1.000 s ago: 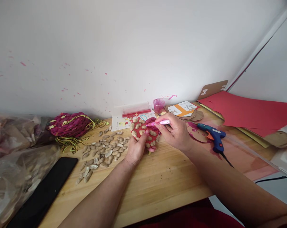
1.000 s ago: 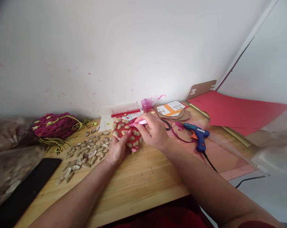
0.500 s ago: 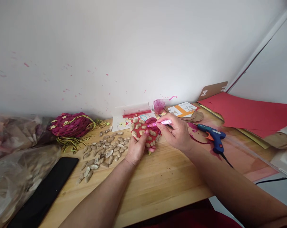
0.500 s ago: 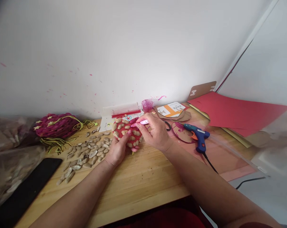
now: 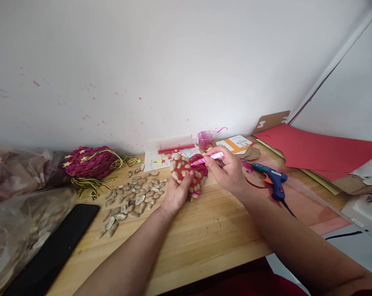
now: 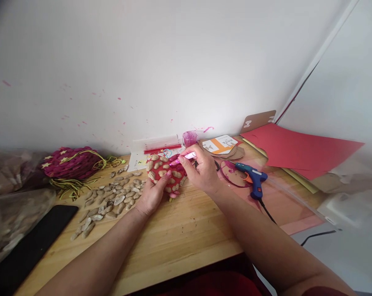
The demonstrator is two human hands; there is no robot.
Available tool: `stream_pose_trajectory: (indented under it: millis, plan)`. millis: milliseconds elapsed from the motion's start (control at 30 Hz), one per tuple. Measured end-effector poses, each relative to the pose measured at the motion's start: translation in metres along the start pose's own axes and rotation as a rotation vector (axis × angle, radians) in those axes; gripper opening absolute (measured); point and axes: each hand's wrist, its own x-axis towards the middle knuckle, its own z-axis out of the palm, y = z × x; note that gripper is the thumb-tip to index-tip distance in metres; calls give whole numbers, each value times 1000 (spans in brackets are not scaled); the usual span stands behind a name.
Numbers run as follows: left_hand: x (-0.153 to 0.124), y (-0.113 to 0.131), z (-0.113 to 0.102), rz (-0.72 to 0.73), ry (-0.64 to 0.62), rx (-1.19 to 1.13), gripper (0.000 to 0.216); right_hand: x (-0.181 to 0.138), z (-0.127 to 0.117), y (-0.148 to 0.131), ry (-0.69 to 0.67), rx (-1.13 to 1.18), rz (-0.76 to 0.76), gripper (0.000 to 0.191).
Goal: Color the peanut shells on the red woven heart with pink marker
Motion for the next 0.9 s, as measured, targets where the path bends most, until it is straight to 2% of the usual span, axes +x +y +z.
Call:
stream_pose_trajectory:
  millis: [200,600,800,900]
  plan:
    - [-1,0,0,5,2,-11,48,0,0,1,8,-21,-14,8]
    - [3,-3,-1,-21,20,-81,57,0,0,4,-16,45,75,14]
    - [4,-3,0,-15,-3,-119,58,0,0,9,41,69,101,14]
    - [5,-3,-1,-20,-3,-96,57,1,0,10,-4,91,121,14]
